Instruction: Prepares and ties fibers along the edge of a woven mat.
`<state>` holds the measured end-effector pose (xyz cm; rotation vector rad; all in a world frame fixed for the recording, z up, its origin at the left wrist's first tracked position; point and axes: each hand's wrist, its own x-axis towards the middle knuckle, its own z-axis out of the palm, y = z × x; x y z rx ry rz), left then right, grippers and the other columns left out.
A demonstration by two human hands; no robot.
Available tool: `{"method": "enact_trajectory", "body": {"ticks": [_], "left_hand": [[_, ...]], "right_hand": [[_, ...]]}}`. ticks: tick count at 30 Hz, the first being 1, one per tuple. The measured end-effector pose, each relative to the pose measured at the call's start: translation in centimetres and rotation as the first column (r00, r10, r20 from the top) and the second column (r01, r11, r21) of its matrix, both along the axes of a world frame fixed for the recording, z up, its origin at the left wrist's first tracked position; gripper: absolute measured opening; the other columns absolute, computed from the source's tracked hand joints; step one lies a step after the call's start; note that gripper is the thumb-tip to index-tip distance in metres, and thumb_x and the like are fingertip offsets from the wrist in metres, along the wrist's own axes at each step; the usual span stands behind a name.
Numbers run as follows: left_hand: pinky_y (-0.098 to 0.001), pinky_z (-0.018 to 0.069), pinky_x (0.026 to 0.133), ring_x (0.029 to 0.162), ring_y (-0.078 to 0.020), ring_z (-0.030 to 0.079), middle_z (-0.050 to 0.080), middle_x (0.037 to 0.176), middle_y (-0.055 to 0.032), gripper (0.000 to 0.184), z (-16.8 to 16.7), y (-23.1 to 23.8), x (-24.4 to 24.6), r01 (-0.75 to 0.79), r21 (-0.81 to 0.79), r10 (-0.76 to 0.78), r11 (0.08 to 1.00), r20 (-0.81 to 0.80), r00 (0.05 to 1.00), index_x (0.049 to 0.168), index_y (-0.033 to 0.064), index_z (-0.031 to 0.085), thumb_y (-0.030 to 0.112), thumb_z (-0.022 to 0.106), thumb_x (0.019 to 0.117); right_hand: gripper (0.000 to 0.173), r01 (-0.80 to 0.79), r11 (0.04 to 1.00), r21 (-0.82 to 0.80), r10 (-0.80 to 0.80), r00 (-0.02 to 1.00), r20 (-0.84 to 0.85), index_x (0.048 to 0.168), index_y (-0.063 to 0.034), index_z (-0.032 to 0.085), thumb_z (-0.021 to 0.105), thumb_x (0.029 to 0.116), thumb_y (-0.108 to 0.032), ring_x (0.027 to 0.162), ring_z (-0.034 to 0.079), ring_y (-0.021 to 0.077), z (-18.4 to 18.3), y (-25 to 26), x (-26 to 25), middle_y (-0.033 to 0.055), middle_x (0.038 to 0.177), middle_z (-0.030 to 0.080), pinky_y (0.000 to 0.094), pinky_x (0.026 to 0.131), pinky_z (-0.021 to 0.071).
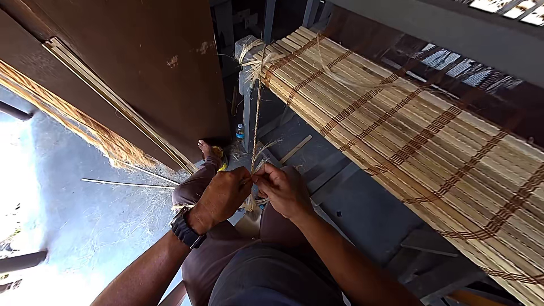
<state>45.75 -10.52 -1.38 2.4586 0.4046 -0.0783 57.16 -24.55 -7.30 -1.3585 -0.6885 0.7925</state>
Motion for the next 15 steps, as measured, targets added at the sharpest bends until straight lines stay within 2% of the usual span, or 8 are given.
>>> {"method": "enact_trajectory", "body": {"ticks": [4, 6, 10, 13, 15], "left_hand": [[-0.0240, 0.0471, 0.062, 0.063, -0.0036, 0.055, 0.062, 0.075, 0.0043, 0.025, -0.4, 1.5, -0.9, -0.020, -0.123, 0.027, 0.992, 0.059, 0.998, 0.102, 0.0127, 0.073, 0.030, 0.055, 0.1057], [-0.0231, 0.0456, 0.060, 0.062, -0.0021, 0.053, 0.062, 0.074, 0.0064, 0.024, -0.3, 1.9, -1.3, -0.026, -0.127, 0.035, 0.992, 0.065, 0.997, 0.099, 0.0144, 0.073, 0.030, 0.055, 0.1058], [-0.0263, 0.0463, 0.061, 0.063, -0.0044, 0.055, 0.061, 0.074, 0.0052, 0.027, 0.6, 0.7, -2.0, -0.063, -0.094, 0.067, 0.994, 0.041, 0.997, 0.096, 0.0139, 0.072, 0.031, 0.053, 0.1056], [-0.0320, 0.0472, 0.061, 0.063, -0.0110, 0.056, 0.059, 0.071, 0.0004, 0.032, 0.4, -1.5, -2.8, -0.060, -0.034, 0.062, 0.998, 0.049, 0.997, 0.094, 0.0104, 0.070, 0.031, 0.051, 0.1066], [-0.0348, 0.0488, 0.059, 0.062, -0.0146, 0.058, 0.059, 0.069, -0.0020, 0.032, -0.5, -2.5, -3.1, -0.054, 0.013, 0.053, 0.998, 0.095, 0.994, 0.092, 0.0092, 0.069, 0.030, 0.050, 0.1069]], "right_hand": [[0.011, -0.011, 0.997, -0.074, 0.023, 0.988, 0.152, 0.100, -0.0045, 0.061, 0.055, 0.1025, -0.013, 0.061, 0.051, 0.0024, 0.4, -0.1, 0.4, -0.0026, 0.074, 0.055, 0.0171, 0.057, 0.0435], [0.014, -0.002, 0.996, -0.088, 0.022, 0.974, 0.225, 0.102, -0.0036, 0.060, 0.052, 0.1043, -0.015, 0.062, 0.050, 0.0022, 0.2, -0.1, 0.2, -0.0020, 0.075, 0.054, 0.0172, 0.058, 0.0428], [0.017, 0.052, 0.997, -0.057, -0.035, 0.965, 0.261, 0.105, -0.0011, 0.061, 0.052, 0.1052, -0.016, 0.062, 0.051, 0.0026, 0.2, 0.0, -0.8, -0.0008, 0.076, 0.056, 0.0175, 0.058, 0.0446], [0.014, 0.119, 0.992, -0.042, -0.109, 0.979, 0.174, 0.103, -0.0024, 0.064, 0.056, 0.1035, -0.014, 0.055, 0.050, 0.0033, 0.7, -0.1, -1.4, -0.0015, 0.071, 0.057, 0.0180, 0.052, 0.0432], [0.012, 0.140, 0.990, -0.026, -0.137, 0.986, 0.093, 0.103, -0.0013, 0.066, 0.058, 0.1028, -0.011, 0.056, 0.053, 0.0042, 1.2, -0.2, -1.6, -0.0002, 0.073, 0.062, 0.0179, 0.051, 0.0440]]}}
